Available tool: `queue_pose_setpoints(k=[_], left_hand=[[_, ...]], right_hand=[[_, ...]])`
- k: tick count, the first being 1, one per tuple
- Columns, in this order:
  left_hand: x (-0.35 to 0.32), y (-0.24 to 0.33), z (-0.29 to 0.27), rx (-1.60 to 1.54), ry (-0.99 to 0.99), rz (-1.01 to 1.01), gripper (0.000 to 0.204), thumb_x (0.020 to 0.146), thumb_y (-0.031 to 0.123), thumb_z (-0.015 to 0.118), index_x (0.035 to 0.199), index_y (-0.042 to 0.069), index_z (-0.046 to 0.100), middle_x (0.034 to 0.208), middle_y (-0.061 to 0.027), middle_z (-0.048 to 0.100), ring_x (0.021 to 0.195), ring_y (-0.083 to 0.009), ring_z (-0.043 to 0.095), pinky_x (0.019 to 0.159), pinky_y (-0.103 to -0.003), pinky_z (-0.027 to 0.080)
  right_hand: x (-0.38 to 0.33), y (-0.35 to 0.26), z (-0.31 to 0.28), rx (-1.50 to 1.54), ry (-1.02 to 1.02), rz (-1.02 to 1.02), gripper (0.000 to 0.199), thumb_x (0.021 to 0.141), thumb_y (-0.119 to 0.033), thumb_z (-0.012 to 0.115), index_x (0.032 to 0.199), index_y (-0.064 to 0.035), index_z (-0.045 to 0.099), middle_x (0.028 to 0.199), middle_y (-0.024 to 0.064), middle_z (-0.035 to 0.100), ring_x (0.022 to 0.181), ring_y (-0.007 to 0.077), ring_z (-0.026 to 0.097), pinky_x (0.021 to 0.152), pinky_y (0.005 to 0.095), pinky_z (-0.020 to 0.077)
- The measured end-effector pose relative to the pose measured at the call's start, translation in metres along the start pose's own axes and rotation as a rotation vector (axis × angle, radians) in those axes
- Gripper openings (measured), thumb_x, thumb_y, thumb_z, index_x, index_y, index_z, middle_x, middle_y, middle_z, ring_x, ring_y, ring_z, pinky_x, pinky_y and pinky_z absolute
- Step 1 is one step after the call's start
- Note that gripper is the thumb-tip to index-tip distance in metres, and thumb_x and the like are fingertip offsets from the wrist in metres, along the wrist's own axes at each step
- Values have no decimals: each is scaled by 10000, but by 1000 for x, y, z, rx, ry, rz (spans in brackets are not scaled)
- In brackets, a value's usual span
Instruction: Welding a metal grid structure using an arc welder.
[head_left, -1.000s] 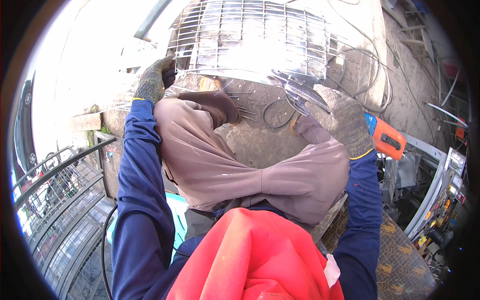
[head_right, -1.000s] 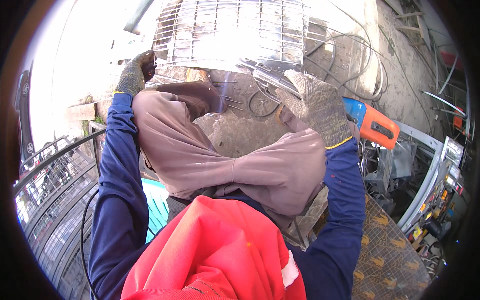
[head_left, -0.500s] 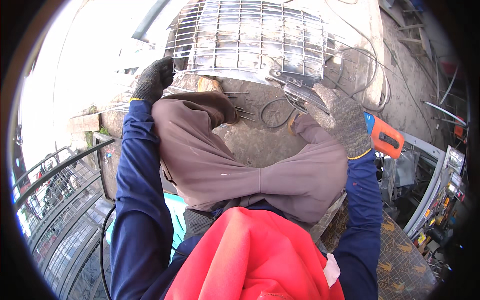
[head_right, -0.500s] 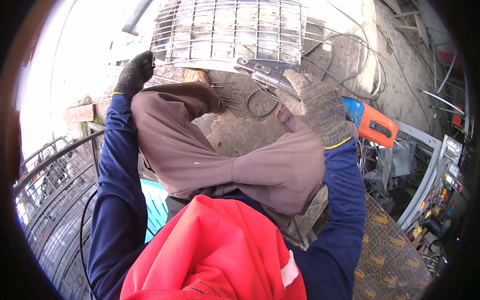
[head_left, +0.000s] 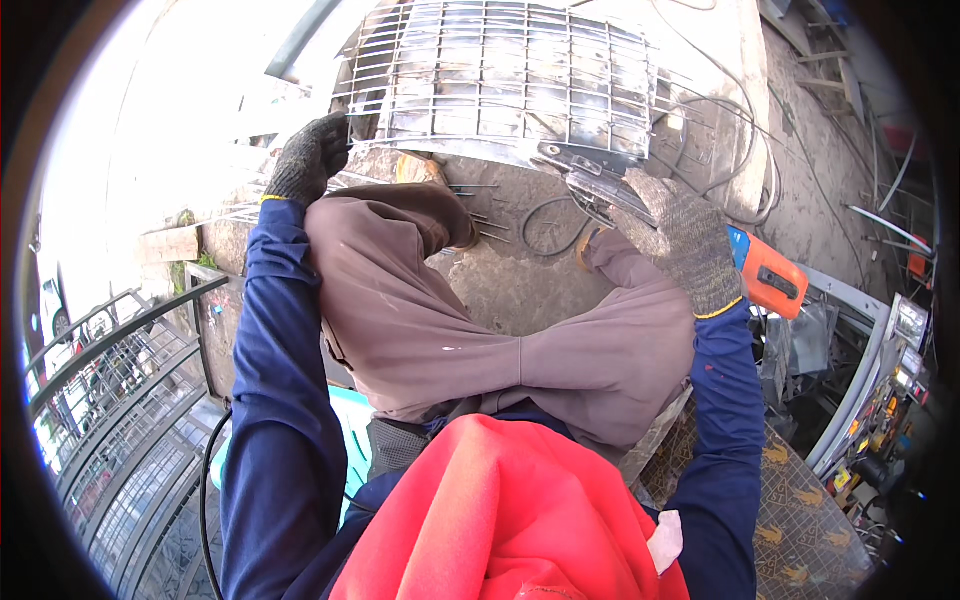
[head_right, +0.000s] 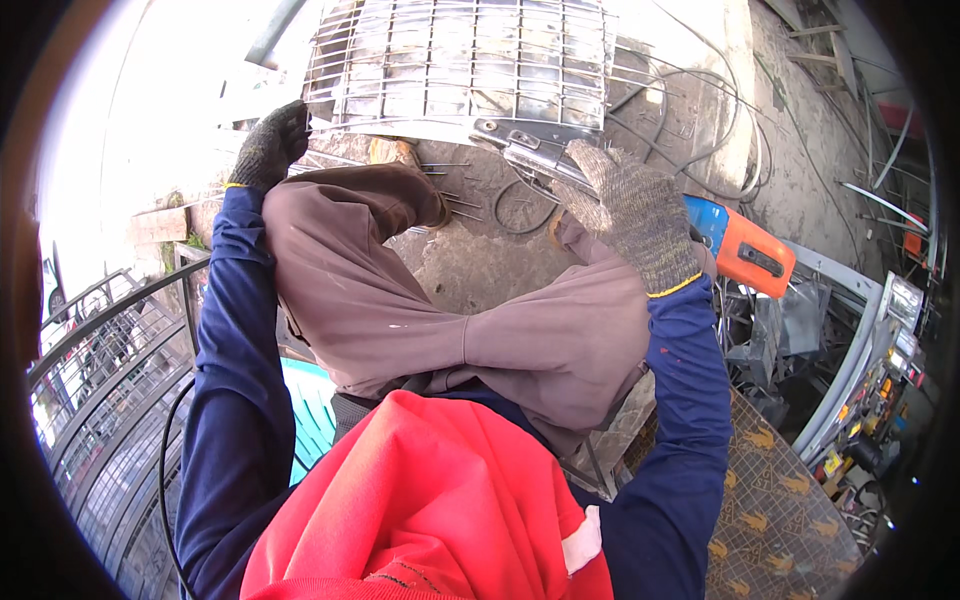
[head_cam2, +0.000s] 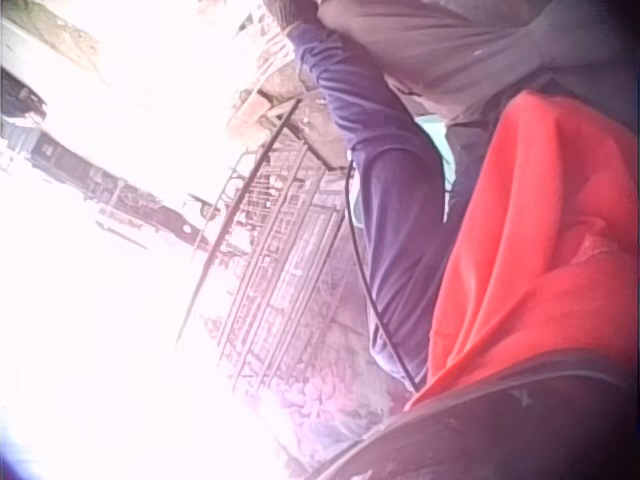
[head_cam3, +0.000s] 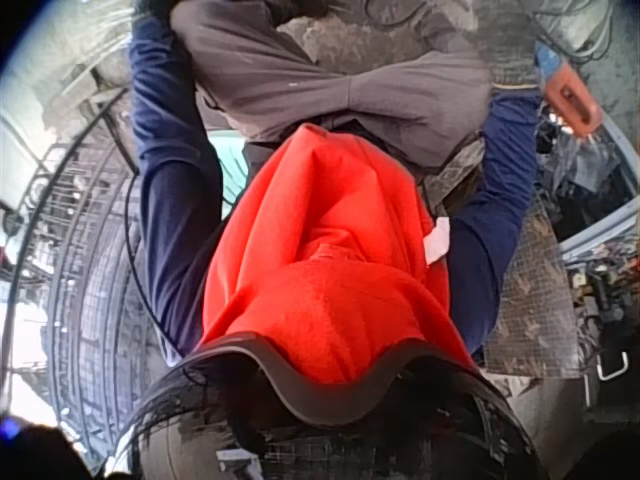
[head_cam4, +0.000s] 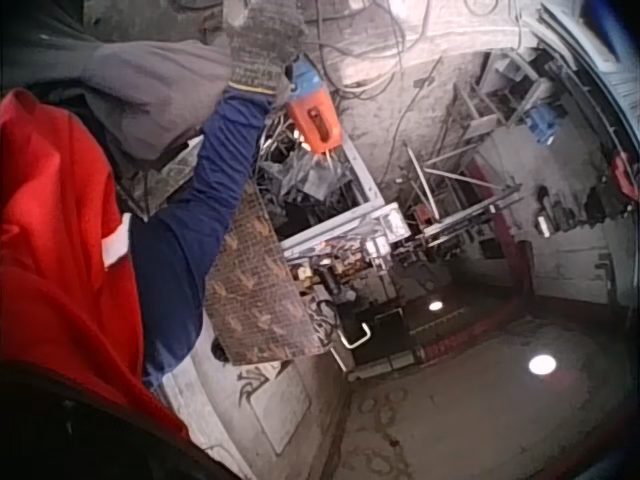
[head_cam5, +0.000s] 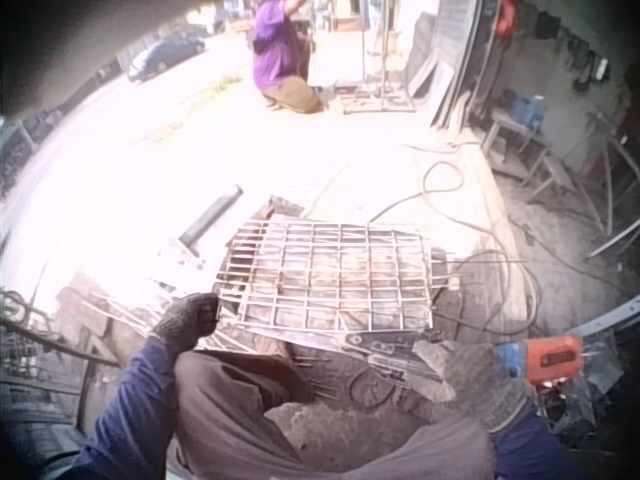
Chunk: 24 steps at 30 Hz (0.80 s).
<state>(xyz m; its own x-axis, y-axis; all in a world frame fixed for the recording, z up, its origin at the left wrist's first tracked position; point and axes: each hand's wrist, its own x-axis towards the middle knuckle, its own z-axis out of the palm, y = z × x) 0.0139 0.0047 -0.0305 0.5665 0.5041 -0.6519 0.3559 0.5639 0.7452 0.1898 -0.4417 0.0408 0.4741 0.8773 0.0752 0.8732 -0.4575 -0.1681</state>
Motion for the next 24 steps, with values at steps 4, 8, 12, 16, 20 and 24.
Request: queue_pose_setpoints(k=[4, 8, 12, 16, 20, 24], left_hand=[[3, -1, -1, -7, -35, -1, 138, 886, 248, 672, 810, 141, 629, 688, 45, 554, 571, -85, 475, 525, -229, 382], [11, -3, -17, 18, -94, -27, 144, 903, 267, 654, 924, 125, 647, 820, 21, 643, 690, -107, 583, 591, -235, 453], [4, -1, -9, 69, 16, -1, 160, 896, 271, 661, 935, 116, 651, 860, 10, 663, 715, -112, 609, 605, -240, 478], [19, -3, -34, 69, -27, -56, 242, 934, 291, 613, 1035, 75, 651, 963, -19, 681, 778, -121, 635, 643, -234, 501], [0, -4, -6, 110, -52, 48, 190, 938, 269, 598, 993, 90, 632, 903, -6, 641, 736, -107, 589, 623, -233, 471], [-11, -2, 1, 141, -32, 181, 115, 929, 231, 603, 897, 120, 610, 804, 19, 594, 667, -88, 534, 573, -226, 427]], right_hand=[[-1, 2, 1, 27, -4, -4, 488, 823, -367, 707, 1232, -118, 614, 937, 145, 677, 810, 302, 677, 686, 399, 549], [3, 0, 1, 44, 45, -42, 484, 827, -366, 704, 1228, -108, 614, 936, 146, 677, 799, 302, 675, 678, 394, 549], [7, -6, -9, 42, 27, -10, 491, 822, -381, 710, 1215, -102, 619, 945, 145, 680, 793, 301, 677, 669, 387, 549], [10, -9, -7, 71, 108, -41, 517, 799, -405, 738, 1199, -98, 622, 930, 133, 693, 752, 302, 686, 620, 396, 546], [6, -6, -8, 91, 112, 9, 480, 808, -393, 733, 1184, -112, 636, 927, 137, 698, 740, 306, 687, 620, 398, 545], [7, -6, -8, 73, 28, 35, 476, 819, -406, 715, 1189, -114, 644, 932, 134, 701, 774, 299, 689, 649, 396, 547]])
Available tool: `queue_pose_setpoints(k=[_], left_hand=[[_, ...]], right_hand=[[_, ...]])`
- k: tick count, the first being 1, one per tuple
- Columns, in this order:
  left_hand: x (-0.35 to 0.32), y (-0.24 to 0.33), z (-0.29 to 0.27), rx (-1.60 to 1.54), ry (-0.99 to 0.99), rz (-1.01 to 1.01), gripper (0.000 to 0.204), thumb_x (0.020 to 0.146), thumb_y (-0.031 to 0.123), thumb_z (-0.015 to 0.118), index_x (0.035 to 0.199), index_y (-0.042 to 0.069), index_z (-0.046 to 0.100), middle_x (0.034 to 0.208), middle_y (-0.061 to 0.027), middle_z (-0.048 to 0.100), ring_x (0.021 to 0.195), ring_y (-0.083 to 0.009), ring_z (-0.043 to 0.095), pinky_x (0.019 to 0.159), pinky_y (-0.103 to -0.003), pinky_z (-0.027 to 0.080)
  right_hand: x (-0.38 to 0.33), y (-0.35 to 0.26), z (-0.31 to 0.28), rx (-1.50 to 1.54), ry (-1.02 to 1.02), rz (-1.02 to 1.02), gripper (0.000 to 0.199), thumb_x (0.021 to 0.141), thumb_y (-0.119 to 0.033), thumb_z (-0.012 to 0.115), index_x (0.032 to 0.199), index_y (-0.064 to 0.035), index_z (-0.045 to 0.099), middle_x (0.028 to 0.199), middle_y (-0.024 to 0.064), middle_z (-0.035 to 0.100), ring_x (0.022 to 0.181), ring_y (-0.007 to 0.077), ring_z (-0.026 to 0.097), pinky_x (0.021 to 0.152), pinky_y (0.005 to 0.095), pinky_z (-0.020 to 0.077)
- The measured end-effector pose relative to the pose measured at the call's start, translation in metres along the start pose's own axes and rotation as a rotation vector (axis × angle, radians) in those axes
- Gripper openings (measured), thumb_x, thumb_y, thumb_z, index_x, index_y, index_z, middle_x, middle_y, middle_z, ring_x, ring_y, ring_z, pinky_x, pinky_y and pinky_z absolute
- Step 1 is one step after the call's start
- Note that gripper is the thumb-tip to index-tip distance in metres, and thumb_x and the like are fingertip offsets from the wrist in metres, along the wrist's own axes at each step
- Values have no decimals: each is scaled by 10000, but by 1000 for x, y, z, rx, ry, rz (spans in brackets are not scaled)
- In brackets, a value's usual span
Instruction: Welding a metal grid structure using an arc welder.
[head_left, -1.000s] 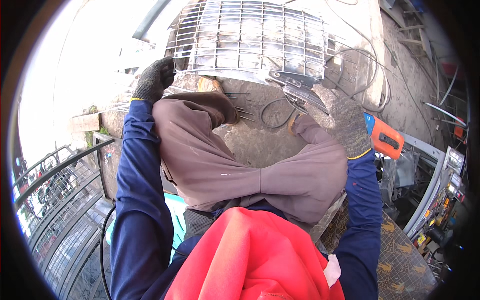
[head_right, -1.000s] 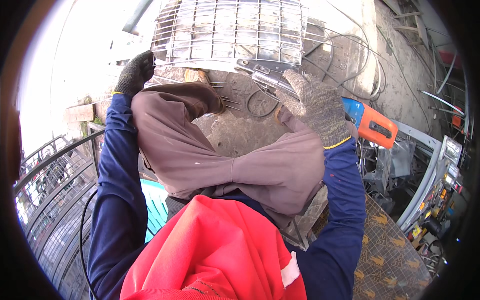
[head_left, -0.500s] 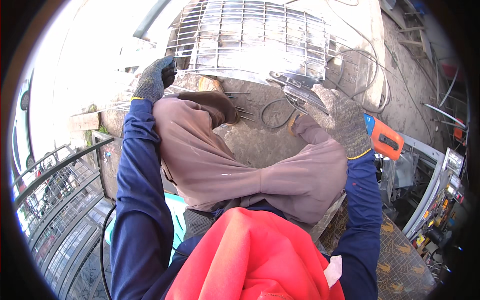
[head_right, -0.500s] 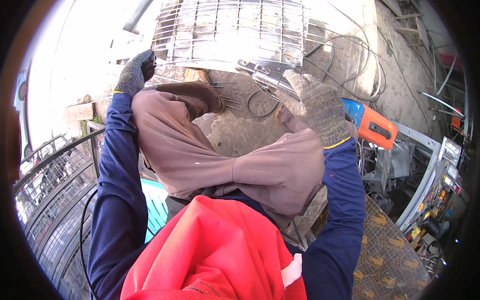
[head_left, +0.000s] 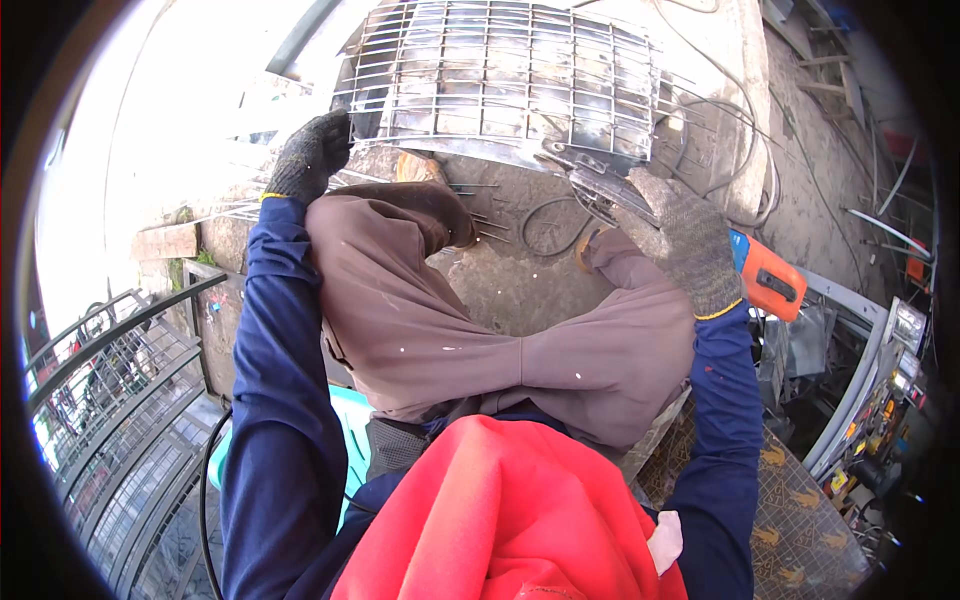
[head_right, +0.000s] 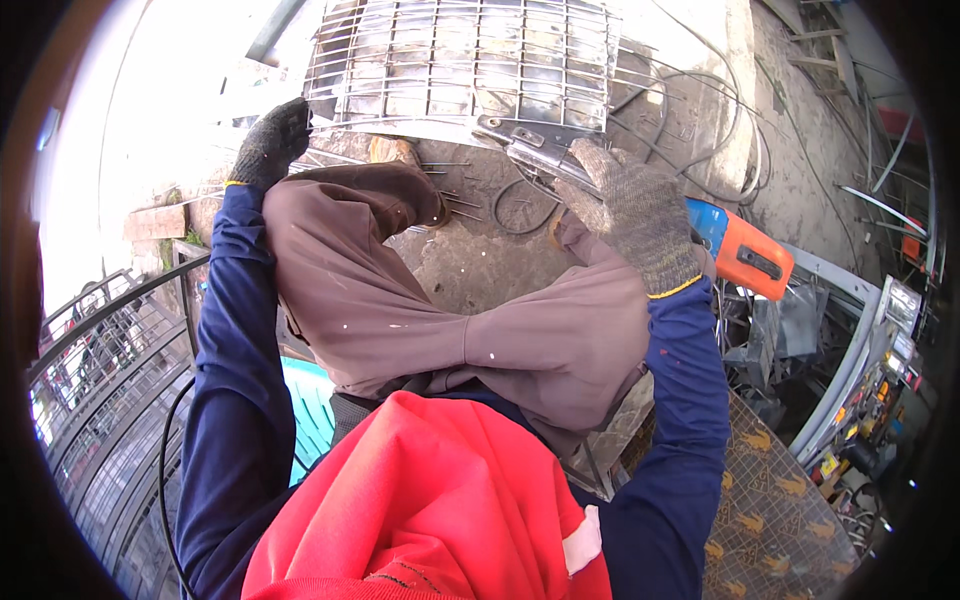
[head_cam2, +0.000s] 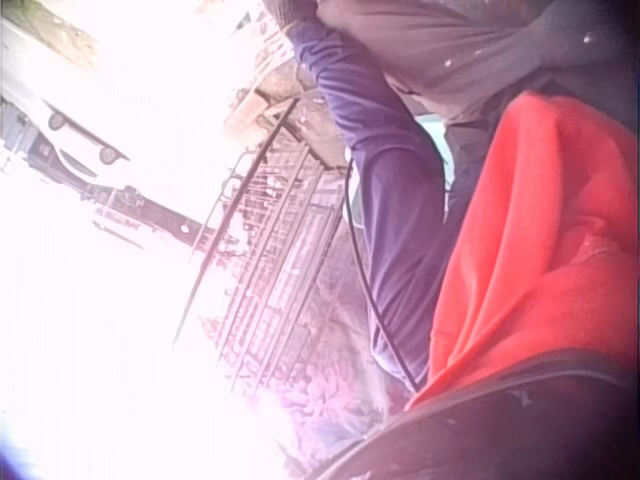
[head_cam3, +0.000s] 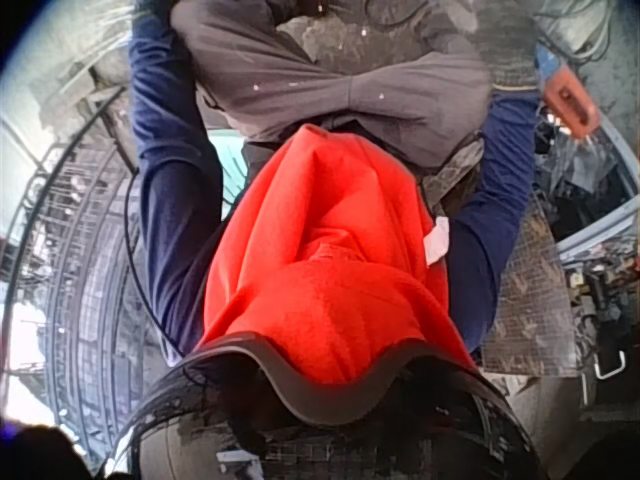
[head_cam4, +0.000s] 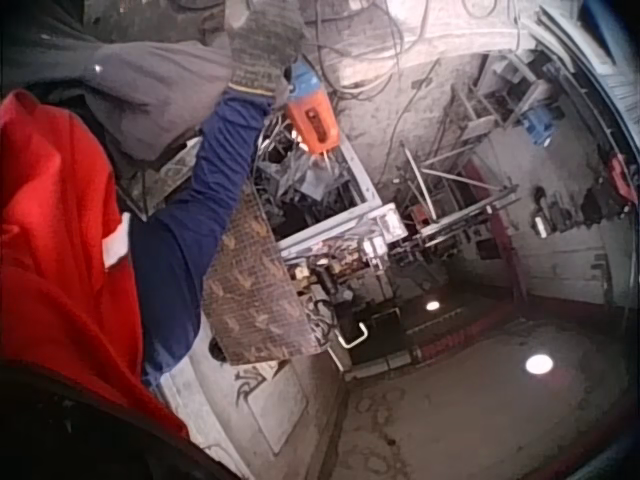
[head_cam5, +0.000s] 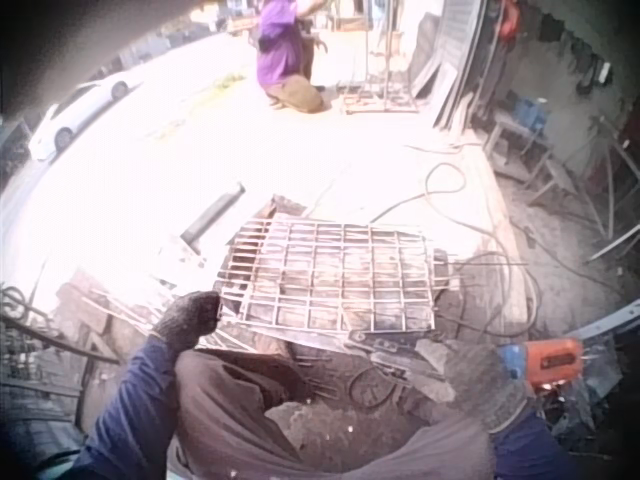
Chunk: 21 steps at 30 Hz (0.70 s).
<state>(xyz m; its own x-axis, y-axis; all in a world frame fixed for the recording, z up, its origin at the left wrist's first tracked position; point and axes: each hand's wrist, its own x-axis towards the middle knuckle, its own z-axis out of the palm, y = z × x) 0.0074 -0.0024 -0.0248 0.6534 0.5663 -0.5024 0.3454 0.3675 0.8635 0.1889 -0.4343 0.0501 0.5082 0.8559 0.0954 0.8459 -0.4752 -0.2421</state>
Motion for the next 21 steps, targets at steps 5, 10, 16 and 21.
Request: queue_pose_setpoints(k=[5, 10, 16, 21], left_hand=[[16, -4, -9, -128, -14, -170, 120, 927, 237, 611, 916, 118, 622, 765, 30, 580, 634, -87, 515, 551, -219, 409], [21, -8, -21, -149, -43, -178, 116, 916, 233, 629, 900, 118, 622, 750, 27, 573, 618, -86, 507, 546, -220, 410], [8, 3, 0, -78, 58, -166, 136, 903, 247, 648, 893, 112, 646, 772, 15, 619, 650, -95, 567, 591, -223, 466], [7, 1, -6, -64, 63, -160, 124, 905, 235, 640, 895, 111, 643, 775, 29, 620, 654, -86, 564, 587, -216, 459]], right_hand=[[1, -2, -1, -26, 14, -27, 492, 815, -416, 713, 1196, -113, 644, 949, 134, 701, 798, 295, 688, 673, 391, 549], [3, -5, -2, -30, 15, -45, 476, 821, -404, 714, 1188, -110, 646, 965, 131, 700, 808, 294, 688, 681, 387, 551], [0, 0, 3, 14, 17, -25, 458, 824, -392, 713, 1177, -108, 647, 953, 134, 695, 796, 294, 686, 671, 389, 550], [3, -5, -2, 37, 42, -38, 491, 812, -382, 726, 1211, -117, 618, 921, 133, 687, 753, 303, 679, 627, 394, 543]])
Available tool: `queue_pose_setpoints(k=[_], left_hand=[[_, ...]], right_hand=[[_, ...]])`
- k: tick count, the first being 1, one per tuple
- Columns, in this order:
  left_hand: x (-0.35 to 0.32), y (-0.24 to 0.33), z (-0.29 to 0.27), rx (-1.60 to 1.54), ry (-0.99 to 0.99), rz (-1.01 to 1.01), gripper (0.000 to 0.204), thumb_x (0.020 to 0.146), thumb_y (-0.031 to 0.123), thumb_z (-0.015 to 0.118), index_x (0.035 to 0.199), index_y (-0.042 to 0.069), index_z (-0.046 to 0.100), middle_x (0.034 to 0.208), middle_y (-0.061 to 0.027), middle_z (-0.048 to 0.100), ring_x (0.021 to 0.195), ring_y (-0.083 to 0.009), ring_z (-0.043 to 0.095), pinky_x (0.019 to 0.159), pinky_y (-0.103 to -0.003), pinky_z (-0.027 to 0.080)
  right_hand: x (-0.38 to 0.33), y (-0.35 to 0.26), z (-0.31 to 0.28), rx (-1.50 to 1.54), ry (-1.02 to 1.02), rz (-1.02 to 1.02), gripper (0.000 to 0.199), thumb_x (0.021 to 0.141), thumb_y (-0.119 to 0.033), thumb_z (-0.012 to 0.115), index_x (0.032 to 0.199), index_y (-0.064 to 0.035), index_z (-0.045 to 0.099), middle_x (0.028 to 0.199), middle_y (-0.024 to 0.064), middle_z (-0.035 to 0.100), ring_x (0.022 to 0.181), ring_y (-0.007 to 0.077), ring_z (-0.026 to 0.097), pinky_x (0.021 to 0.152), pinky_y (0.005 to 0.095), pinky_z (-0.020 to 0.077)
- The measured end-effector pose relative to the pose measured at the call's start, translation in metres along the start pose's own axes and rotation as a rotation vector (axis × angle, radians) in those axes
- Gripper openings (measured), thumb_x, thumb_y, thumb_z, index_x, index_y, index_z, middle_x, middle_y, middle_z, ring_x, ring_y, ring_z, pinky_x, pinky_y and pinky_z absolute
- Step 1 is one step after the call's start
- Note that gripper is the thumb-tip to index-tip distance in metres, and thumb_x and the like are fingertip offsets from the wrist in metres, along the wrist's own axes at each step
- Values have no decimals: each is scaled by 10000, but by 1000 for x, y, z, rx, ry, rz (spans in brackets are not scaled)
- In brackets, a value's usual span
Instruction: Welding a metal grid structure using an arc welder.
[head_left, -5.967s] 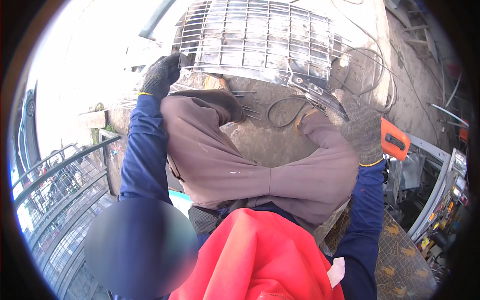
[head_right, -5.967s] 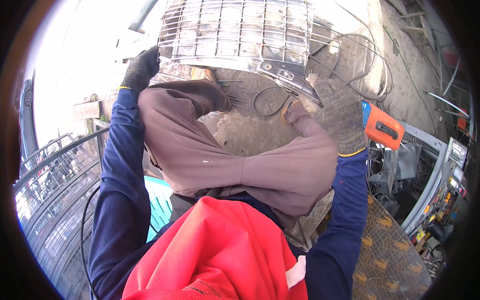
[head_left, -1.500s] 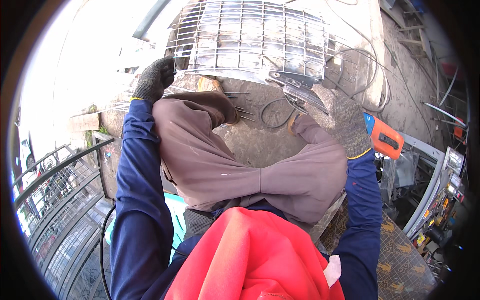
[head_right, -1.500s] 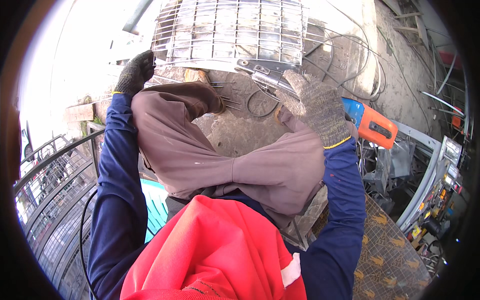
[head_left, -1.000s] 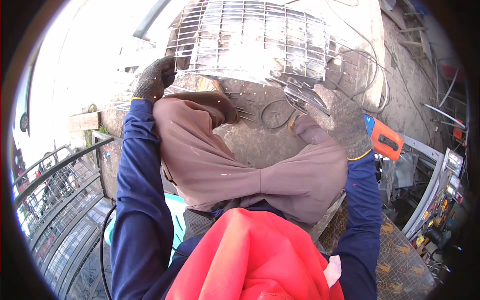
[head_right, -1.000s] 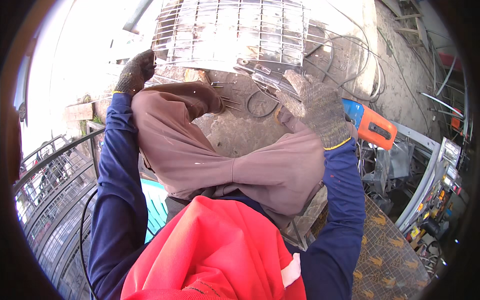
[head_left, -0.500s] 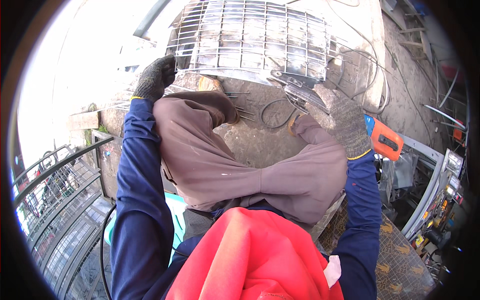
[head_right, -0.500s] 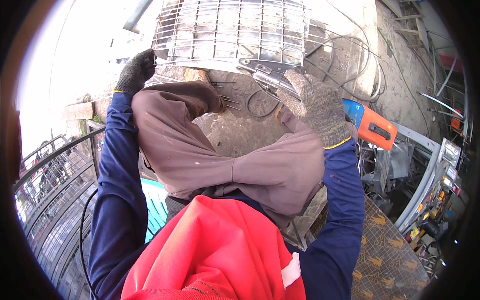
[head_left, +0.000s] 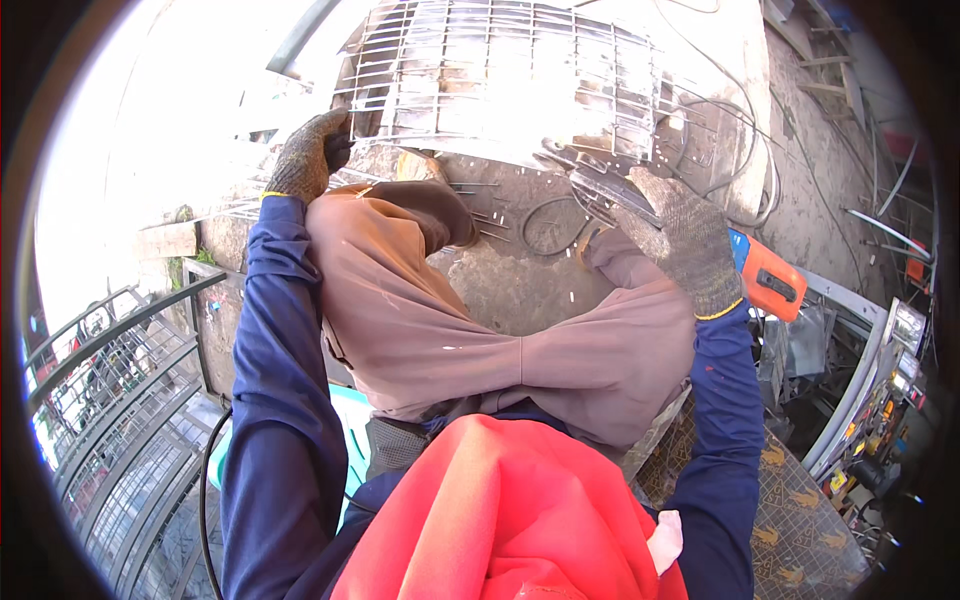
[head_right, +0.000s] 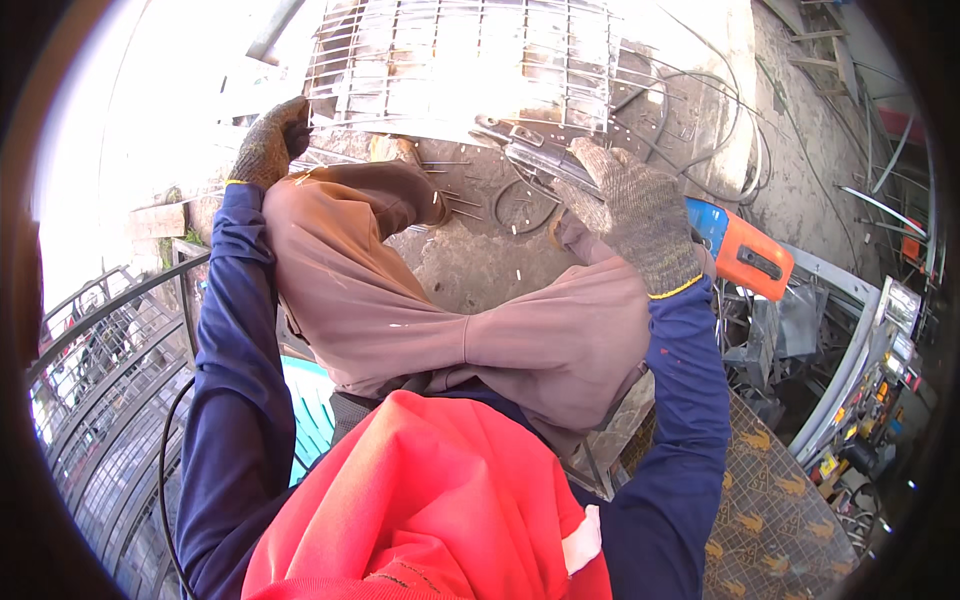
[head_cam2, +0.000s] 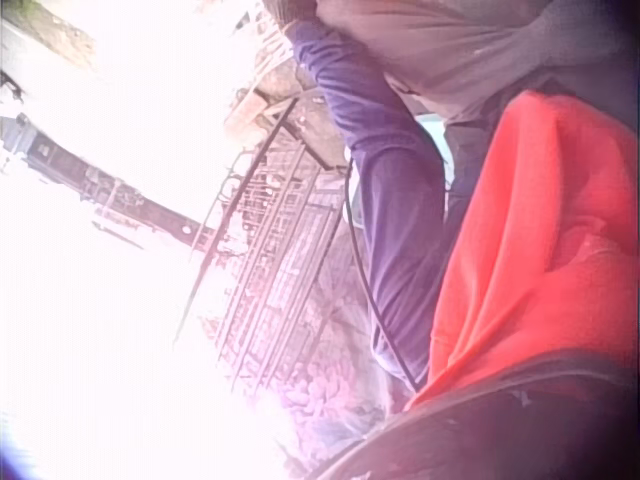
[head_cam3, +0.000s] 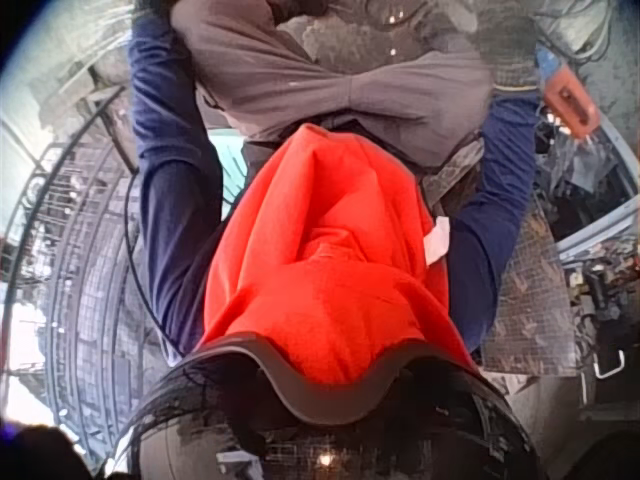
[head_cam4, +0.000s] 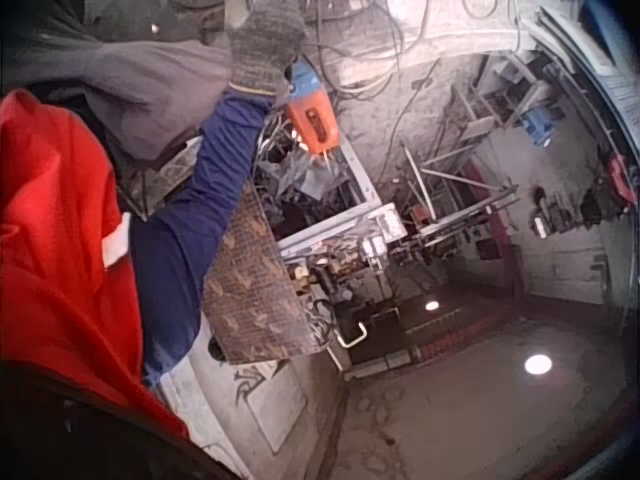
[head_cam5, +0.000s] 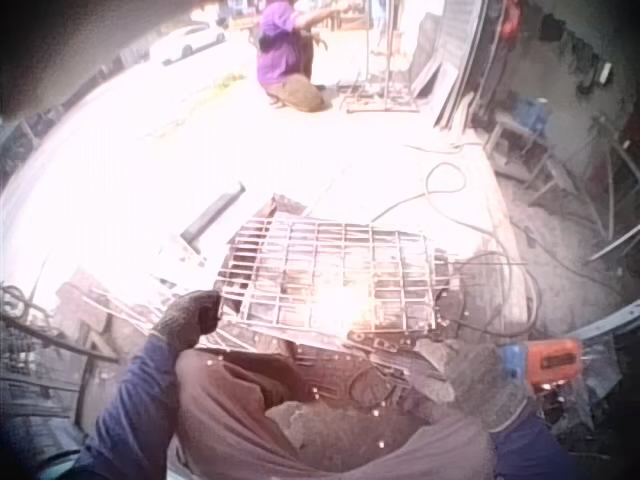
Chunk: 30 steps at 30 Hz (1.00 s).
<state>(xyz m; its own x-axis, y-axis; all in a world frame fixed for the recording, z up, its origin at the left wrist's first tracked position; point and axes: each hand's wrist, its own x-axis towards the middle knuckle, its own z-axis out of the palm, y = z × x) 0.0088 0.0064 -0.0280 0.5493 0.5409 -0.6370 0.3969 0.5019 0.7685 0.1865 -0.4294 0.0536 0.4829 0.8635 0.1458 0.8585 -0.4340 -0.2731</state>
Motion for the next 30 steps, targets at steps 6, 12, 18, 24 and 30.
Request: queue_pose_setpoints(k=[6, 12, 18, 24, 30], left_hand=[[-2, -1, 14, -39, 47, -4, 136, 912, 248, 627, 886, 115, 615, 731, 37, 558, 594, -76, 478, 526, -215, 386], [7, -3, 3, -57, -32, -40, 128, 921, 236, 615, 895, 111, 615, 774, 19, 581, 655, -109, 530, 574, -230, 425], [45, -25, -45, 324, -506, 604, 240, 899, 205, 663, 1075, 42, 656, 918, -42, 670, 735, -126, 611, 671, -259, 502], [19, -13, -10, 27, -333, 249, 158, 920, 167, 619, 1008, 37, 635, 870, -17, 627, 739, -104, 593, 648, -244, 494], [30, -16, -37, -153, -330, 77, 110, 913, 177, 634, 941, 71, 641, 808, -1, 619, 694, -81, 588, 617, -210, 486]], right_hand=[[-4, 8, 3, -27, -7, 17, 486, 816, -390, 722, 1211, -127, 619, 923, 132, 703, 775, 306, 687, 659, 401, 546], [-2, 4, 4, -43, -11, 24, 479, 818, -415, 710, 1192, -123, 645, 952, 125, 706, 816, 298, 688, 689, 389, 546], [1, 1, 4, -33, -31, 19, 483, 819, -419, 709, 1185, -110, 650, 990, 132, 700, 847, 295, 687, 705, 387, 548], [-4, 5, 3, -56, -42, 23, 483, 829, -421, 700, 1186, -101, 645, 1002, 132, 699, 862, 291, 688, 721, 386, 553], [3, 0, 5, -26, -28, -11, 484, 833, -416, 695, 1191, -94, 641, 1000, 138, 692, 850, 288, 686, 704, 384, 552]])
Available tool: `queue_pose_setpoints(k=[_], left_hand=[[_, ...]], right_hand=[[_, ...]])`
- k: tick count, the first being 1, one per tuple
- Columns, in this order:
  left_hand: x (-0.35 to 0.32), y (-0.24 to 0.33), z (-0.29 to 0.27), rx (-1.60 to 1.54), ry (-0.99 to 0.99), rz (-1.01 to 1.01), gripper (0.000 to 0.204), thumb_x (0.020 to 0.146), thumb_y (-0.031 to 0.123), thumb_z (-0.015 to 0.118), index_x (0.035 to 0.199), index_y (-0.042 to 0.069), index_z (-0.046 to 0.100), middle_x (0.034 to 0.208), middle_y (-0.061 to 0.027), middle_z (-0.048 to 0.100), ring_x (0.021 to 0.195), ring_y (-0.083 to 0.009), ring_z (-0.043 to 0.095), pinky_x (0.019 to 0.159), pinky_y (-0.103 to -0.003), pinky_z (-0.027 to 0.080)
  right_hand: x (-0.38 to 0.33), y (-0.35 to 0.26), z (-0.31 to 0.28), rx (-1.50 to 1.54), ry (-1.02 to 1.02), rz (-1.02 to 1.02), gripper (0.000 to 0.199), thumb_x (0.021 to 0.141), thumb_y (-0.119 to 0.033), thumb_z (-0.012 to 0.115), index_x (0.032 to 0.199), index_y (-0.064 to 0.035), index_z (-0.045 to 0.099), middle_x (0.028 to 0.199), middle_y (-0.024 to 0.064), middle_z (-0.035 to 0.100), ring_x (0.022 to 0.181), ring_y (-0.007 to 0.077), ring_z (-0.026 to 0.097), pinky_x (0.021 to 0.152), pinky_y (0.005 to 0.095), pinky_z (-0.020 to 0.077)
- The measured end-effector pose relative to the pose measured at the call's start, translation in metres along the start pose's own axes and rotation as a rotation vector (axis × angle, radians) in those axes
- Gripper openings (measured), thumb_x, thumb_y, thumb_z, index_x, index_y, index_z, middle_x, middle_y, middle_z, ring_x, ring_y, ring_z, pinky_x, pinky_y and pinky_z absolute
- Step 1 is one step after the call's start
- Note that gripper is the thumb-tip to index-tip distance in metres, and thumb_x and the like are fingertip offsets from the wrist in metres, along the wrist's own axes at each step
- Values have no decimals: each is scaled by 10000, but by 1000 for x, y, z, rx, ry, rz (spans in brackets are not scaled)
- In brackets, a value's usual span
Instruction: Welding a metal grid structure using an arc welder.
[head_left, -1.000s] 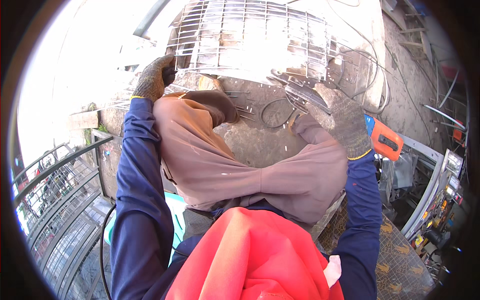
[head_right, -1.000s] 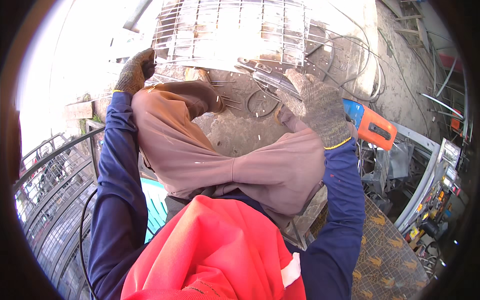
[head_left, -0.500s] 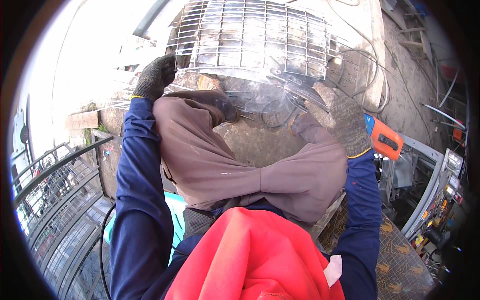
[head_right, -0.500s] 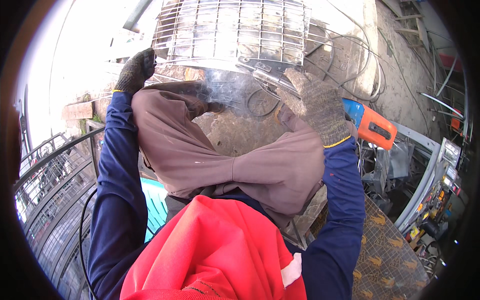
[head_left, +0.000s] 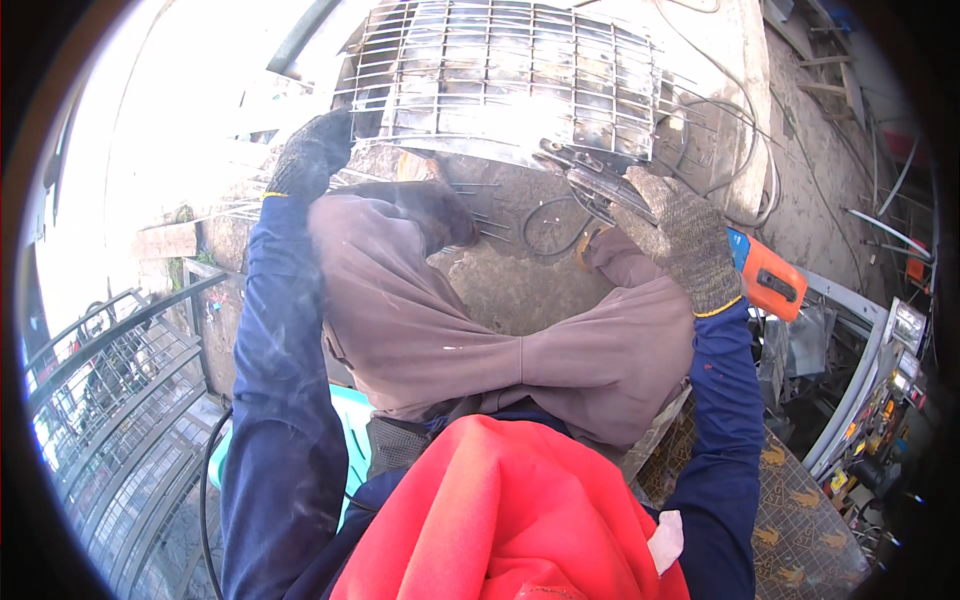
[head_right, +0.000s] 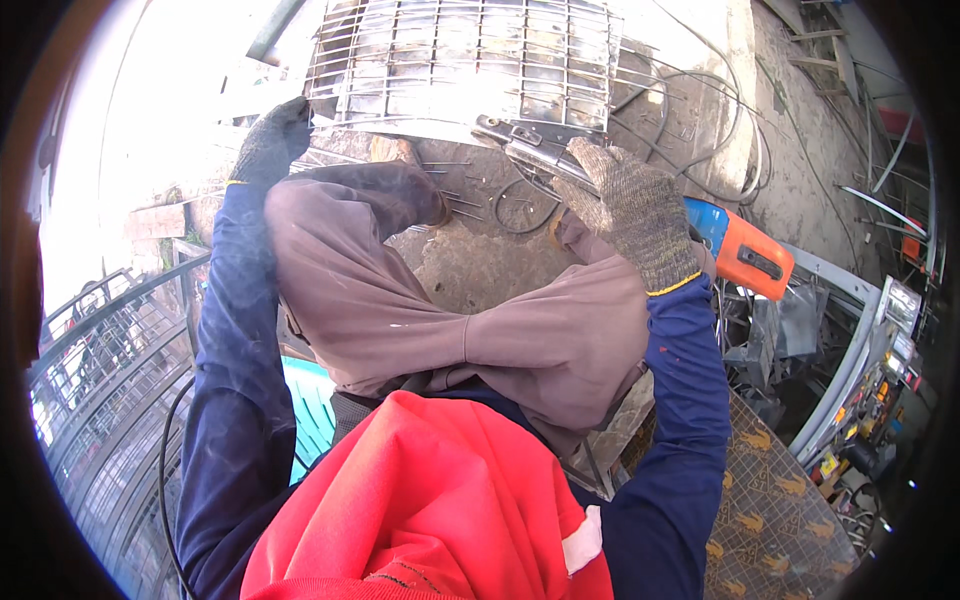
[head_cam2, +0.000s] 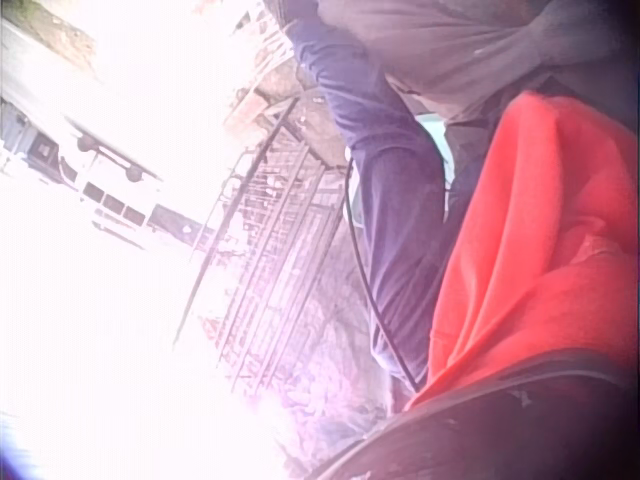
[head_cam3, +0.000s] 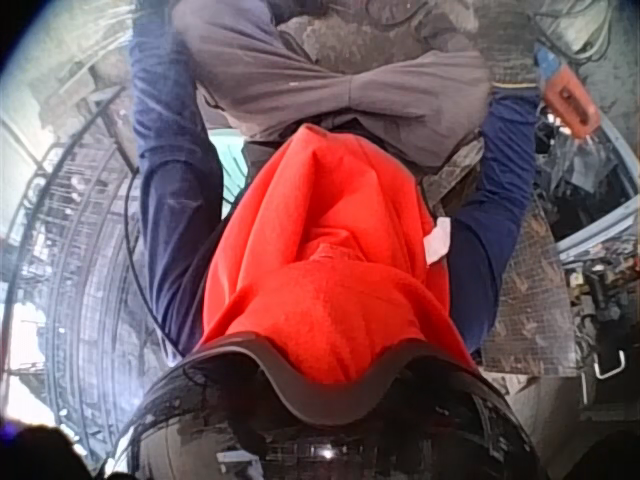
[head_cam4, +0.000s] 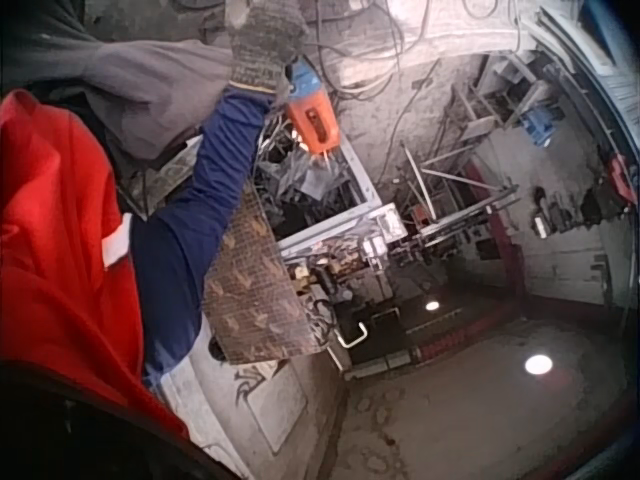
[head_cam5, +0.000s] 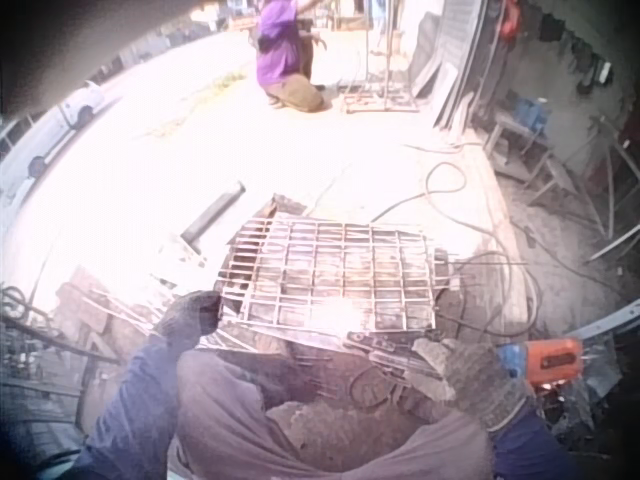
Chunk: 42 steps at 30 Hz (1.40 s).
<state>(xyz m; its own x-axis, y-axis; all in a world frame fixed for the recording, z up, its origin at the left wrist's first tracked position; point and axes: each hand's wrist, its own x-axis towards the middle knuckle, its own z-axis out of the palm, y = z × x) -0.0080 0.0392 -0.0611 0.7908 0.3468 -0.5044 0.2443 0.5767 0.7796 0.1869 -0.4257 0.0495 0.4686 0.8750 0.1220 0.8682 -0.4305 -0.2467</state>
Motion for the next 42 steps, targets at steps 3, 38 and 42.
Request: queue_pose_setpoints(k=[3, 38, 42], left_hand=[[-4, 8, 32, 165, 161, -98, 123, 911, 224, 649, 915, 101, 652, 794, 1, 628, 666, -78, 581, 596, -208, 476], [-8, 9, 45, 10, 155, -85, 112, 933, 243, 612, 861, 162, 583, 711, 71, 518, 590, -67, 459, 536, -202, 373], [-10, 8, 45, -42, 84, -83, 210, 913, 244, 646, 739, 185, 546, 641, 85, 482, 541, -47, 410, 473, -209, 329]], right_hand=[[-11, 13, 5, -117, -28, -59, 488, 833, -411, 692, 1203, -98, 634, 996, 136, 685, 829, 290, 684, 687, 379, 549], [-7, 6, -1, -3, -15, 53, 495, 817, -393, 708, 1227, -129, 622, 928, 142, 691, 758, 310, 683, 642, 401, 543], [-9, 7, 0, -43, -24, 43, 498, 805, -364, 724, 1225, -119, 616, 943, 155, 687, 768, 316, 682, 645, 407, 543]])
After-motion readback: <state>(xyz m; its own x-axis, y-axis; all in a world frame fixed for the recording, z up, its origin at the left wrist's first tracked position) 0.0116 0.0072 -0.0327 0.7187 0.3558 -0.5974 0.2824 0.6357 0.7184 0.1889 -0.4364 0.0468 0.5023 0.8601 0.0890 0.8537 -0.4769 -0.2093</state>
